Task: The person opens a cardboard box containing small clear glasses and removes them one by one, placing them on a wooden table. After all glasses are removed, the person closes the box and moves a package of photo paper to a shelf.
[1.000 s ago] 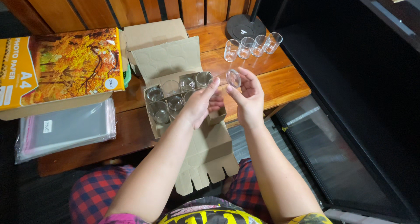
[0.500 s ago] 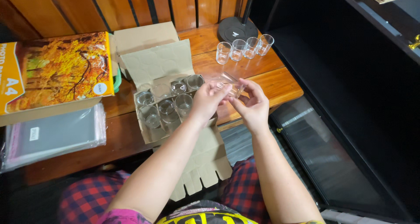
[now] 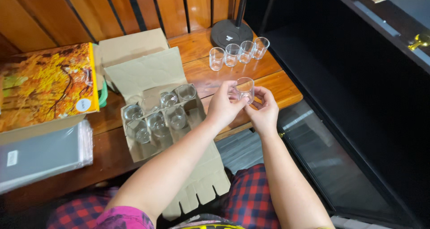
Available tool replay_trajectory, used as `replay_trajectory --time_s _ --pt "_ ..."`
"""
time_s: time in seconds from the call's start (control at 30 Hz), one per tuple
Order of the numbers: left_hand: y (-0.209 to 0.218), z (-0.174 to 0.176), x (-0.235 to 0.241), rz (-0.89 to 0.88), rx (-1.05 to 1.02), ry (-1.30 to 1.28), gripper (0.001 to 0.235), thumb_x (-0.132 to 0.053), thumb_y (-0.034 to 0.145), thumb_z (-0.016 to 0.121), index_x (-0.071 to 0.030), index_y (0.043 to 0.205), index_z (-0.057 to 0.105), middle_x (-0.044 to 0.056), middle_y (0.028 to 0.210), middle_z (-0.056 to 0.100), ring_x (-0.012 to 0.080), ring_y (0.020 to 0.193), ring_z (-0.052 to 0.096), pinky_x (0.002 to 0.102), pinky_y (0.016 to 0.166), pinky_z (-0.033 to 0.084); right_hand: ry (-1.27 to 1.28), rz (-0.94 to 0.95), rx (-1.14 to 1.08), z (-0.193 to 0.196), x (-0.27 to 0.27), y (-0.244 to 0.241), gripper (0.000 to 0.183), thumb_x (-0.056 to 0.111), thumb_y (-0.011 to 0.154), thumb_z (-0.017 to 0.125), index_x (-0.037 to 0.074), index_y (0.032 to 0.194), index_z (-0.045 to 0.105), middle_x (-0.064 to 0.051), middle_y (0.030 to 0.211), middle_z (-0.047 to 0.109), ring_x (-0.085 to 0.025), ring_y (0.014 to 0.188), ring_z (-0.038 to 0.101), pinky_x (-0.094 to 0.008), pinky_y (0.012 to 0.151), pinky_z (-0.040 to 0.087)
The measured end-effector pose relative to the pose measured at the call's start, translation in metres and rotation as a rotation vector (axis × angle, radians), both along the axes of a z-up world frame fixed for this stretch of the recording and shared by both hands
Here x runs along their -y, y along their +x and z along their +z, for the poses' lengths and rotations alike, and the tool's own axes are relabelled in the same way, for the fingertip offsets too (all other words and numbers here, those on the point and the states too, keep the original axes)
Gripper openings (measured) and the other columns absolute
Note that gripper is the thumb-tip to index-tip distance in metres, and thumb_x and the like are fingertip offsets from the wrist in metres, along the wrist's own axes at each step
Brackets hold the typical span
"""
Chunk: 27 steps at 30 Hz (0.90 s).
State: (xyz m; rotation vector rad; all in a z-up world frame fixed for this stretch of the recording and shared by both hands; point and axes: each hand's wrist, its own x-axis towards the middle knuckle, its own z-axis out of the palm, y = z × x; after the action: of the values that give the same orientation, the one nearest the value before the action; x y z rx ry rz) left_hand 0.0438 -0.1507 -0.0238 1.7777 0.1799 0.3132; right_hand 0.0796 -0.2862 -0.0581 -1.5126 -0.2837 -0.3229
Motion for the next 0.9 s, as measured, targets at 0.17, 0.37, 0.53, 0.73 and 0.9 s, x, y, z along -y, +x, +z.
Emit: replay_trajectory --time_s 0.17,0.37,0.53,0.73,0.9 --pt "0.054 -0.027 0.009 -0.104 -0.029 0.107 0.063 -0.027 0.079 0.086 -0.015 0.135 0.060 0.013 0.119 0.073 0.0258 0.107 0.075 0.035 0.090 0.063 0.023 -0.016 -0.043 -0.022 0.017 0.039 0.062 -0.016 0.065 0.083 -0.003 0.121 0.059 -0.016 0.114 0.061 -0.025 0.111 0.066 -0.034 0.090 0.062" --pt "0.113 -0.048 0.017 -0.185 -0.131 0.232 0.066 -0.030 0.081 0.083 -0.030 0.142 0.058 0.007 0.121 0.072 0.0167 0.104 0.074 0.028 0.088 0.062 0.032 -0.093 -0.128 -0.048 0.026 0.092 0.061 -0.013 0.065 0.086 -0.002 0.118 0.057 -0.018 0.112 0.060 -0.025 0.103 0.067 -0.034 0.089 0.064" --pt "0.147 -0.048 0.030 -0.184 -0.181 0.220 0.069 -0.027 0.083 0.080 -0.031 0.146 0.054 0.011 0.118 0.073 0.0212 0.108 0.074 0.034 0.094 0.060 -0.234 -0.259 -0.267 -0.023 0.030 0.107 0.054 0.006 0.068 0.092 0.013 0.114 0.065 -0.007 0.106 0.073 -0.019 0.090 0.076 -0.025 0.079 0.066" --pt "0.182 -0.047 0.043 -0.122 -0.256 0.205 0.077 -0.037 0.076 0.084 -0.030 0.146 0.054 0.005 0.116 0.075 0.0186 0.113 0.073 0.034 0.099 0.059 -0.217 -0.303 -0.189 -0.027 0.026 0.142 0.046 0.004 0.072 0.091 0.005 0.111 0.067 -0.014 0.106 0.074 -0.024 0.095 0.074 -0.029 0.083 0.065" --pt "0.181 -0.022 0.048 -0.133 -0.275 0.130 0.066 -0.036 0.072 0.084 -0.019 0.132 0.063 0.008 0.124 0.073 0.0236 0.124 0.068 0.038 0.105 0.055 -0.169 -0.283 -0.177 -0.020 0.026 0.161 0.048 0.000 0.073 0.090 0.005 0.115 0.068 -0.016 0.108 0.072 -0.023 0.097 0.073 -0.029 0.087 0.065"
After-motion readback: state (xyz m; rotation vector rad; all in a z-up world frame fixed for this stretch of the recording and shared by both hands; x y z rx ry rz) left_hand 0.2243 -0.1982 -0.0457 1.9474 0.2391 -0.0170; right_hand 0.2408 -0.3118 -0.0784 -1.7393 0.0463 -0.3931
